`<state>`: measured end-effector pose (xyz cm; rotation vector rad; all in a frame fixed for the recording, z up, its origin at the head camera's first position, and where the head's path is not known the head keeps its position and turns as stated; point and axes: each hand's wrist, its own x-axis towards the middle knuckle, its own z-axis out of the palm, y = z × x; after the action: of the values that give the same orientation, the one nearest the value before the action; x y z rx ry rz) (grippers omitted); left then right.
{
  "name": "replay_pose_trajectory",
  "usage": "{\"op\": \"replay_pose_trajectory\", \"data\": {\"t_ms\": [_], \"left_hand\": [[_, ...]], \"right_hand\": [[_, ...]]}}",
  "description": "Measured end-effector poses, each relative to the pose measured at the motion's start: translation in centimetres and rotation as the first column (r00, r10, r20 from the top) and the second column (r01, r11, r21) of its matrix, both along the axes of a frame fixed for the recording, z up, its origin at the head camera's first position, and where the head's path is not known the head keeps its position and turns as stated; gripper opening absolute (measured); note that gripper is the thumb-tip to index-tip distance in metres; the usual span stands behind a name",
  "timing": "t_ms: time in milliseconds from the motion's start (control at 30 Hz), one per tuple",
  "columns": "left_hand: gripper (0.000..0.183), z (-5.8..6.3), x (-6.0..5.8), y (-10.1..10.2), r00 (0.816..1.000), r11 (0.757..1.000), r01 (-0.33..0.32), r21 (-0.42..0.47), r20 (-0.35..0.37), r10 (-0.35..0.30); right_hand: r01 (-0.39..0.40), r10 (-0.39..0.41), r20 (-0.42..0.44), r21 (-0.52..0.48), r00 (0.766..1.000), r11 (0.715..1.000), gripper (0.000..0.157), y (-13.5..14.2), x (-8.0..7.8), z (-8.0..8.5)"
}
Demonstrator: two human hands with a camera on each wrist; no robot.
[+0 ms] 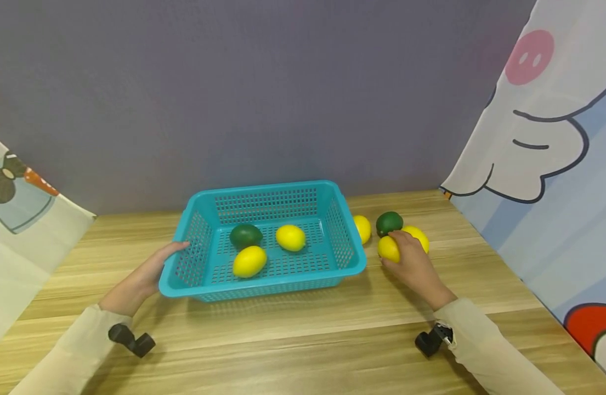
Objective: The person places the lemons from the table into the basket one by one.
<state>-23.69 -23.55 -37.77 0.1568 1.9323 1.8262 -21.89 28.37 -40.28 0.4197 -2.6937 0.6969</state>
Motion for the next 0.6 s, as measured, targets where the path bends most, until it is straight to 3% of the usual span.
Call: {"op": "replay_pose_trajectory", "data": {"t_ms": [333, 600], "left_hand": [[0.069, 0.02, 0.11, 0.08, 1.000, 1.000, -0.006, 0.002, -0.003, 0.006], [0.069, -0.04, 0.00, 0.12, 1.000, 1.000, -0.012, 0.001, -0.004, 0.012]], "right_hand": [[0.022, -0.026, 0.085, 0.045, 0.996, 0.999, 0.067, -0.10, -0.05, 0.32], [0.031, -0.037, 0.097, 0.065, 0.995, 0.997, 0.067, -0.16, -0.14, 0.40]]}}
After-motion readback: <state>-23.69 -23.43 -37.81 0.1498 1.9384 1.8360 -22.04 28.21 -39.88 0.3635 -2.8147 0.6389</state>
